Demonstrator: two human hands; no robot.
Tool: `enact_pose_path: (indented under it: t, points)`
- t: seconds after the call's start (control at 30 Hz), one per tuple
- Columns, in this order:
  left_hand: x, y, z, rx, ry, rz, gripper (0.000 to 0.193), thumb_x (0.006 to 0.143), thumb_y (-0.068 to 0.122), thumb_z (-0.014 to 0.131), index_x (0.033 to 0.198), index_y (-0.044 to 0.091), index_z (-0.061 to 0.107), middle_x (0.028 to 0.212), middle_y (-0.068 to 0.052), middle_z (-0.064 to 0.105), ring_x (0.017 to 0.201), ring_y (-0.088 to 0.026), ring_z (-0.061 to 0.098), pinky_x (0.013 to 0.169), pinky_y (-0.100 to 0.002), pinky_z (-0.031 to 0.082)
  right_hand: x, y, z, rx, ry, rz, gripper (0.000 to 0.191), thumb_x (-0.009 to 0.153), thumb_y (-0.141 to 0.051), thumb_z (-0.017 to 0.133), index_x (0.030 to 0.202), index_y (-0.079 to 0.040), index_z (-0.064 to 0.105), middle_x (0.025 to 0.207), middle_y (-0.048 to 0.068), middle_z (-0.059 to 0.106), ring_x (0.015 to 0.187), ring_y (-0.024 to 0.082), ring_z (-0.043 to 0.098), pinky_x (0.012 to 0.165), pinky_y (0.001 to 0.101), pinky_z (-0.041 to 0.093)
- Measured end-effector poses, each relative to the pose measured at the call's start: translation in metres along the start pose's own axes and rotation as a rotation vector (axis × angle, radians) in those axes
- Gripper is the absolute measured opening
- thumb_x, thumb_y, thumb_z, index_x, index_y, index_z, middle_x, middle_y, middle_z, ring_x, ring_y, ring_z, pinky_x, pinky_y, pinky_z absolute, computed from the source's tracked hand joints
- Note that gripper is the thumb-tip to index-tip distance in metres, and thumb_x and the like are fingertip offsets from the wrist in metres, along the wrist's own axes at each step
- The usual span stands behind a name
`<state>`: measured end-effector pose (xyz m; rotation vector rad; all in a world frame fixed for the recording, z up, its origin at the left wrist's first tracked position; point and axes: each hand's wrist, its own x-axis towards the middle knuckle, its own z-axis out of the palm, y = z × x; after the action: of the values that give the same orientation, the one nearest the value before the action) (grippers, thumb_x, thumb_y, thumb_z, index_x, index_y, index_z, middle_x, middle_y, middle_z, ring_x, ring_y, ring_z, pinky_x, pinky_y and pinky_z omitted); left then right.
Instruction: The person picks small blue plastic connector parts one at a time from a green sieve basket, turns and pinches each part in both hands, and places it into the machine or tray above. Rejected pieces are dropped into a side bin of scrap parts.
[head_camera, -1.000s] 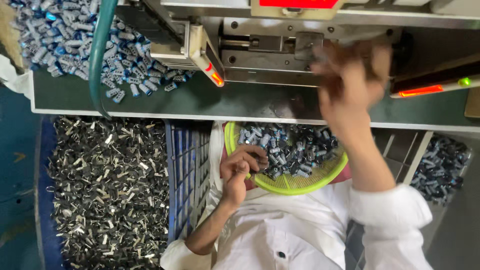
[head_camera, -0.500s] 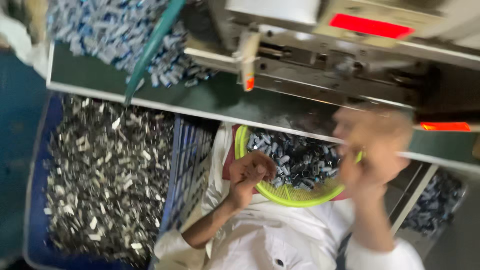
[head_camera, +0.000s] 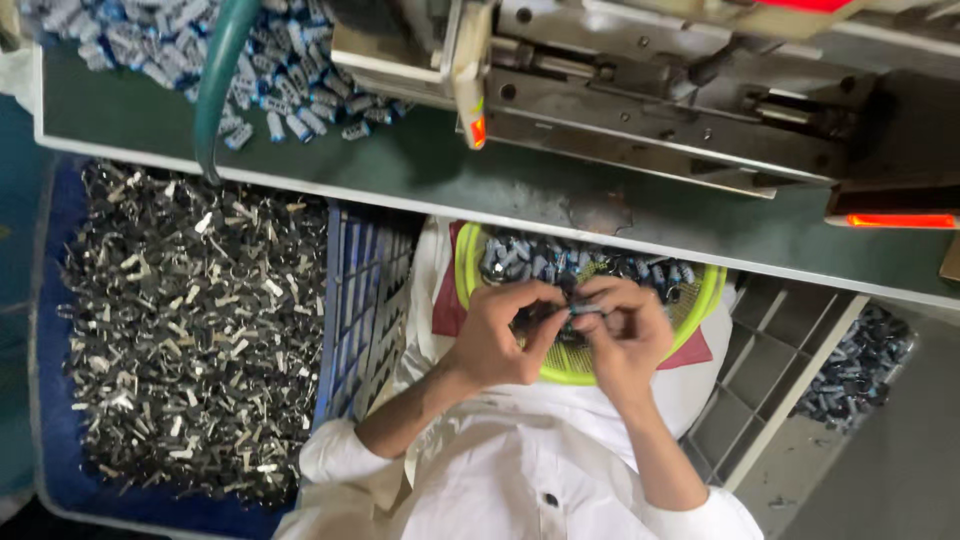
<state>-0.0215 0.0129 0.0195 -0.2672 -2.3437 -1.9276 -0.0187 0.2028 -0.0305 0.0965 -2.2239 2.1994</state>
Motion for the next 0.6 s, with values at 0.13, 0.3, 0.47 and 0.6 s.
enact_pose_path:
  t: [0.13, 0.3, 0.47, 0.6]
  points:
    - [0.004, 0.007, 0.003, -0.054, -0.003, -0.085, 0.009, 0.090, 0.005, 0.072, 0.096, 0.003, 0.068, 0.072, -0.005, 0.066, 0.061, -0.009, 0.062, 0.055, -0.026, 0.047, 0.001, 0.007, 0.003, 0.267, -0.016, -0.019, 0.035, 0.092, 0.016, 0.066, 0.111, -0.003, 0.043, 0.115, 0.022, 0.069, 0.090, 0.016, 0.068, 0.077, 0.0275, 0.059]
    - [-0.003, 0.009, -0.017, -0.151, -0.054, -0.074, 0.013, 0.092, 0.013, 0.072, 0.099, 0.003, 0.070, 0.074, -0.005, 0.067, 0.061, -0.011, 0.060, 0.057, -0.026, 0.045, 0.000, 0.024, 0.004, 0.596, 0.052, 0.287, 0.032, 0.094, 0.016, 0.066, 0.106, -0.005, 0.045, 0.101, 0.020, 0.068, 0.084, 0.019, 0.068, 0.075, 0.0291, 0.059]
    - [-0.027, -0.006, -0.065, -0.814, -0.164, -0.081, 0.025, 0.097, 0.025, 0.068, 0.108, 0.003, 0.071, 0.090, -0.007, 0.070, 0.078, -0.014, 0.064, 0.071, -0.028, 0.048, 0.016, -0.001, -0.006, 0.991, 0.090, 0.610, 0.036, 0.085, 0.010, 0.074, 0.104, -0.009, 0.051, 0.091, 0.016, 0.067, 0.070, 0.020, 0.064, 0.056, 0.0264, 0.053]
    - [-0.027, -0.036, -0.036, -0.863, -0.299, -0.377, 0.035, 0.101, 0.034, 0.064, 0.116, 0.003, 0.072, 0.102, -0.009, 0.073, 0.091, -0.016, 0.066, 0.083, -0.029, 0.051, 0.086, -0.051, -0.030, 0.317, 0.070, -0.191, 0.030, 0.087, 0.016, 0.061, 0.100, -0.006, 0.046, 0.093, 0.015, 0.070, 0.073, 0.021, 0.067, 0.061, 0.0314, 0.059]
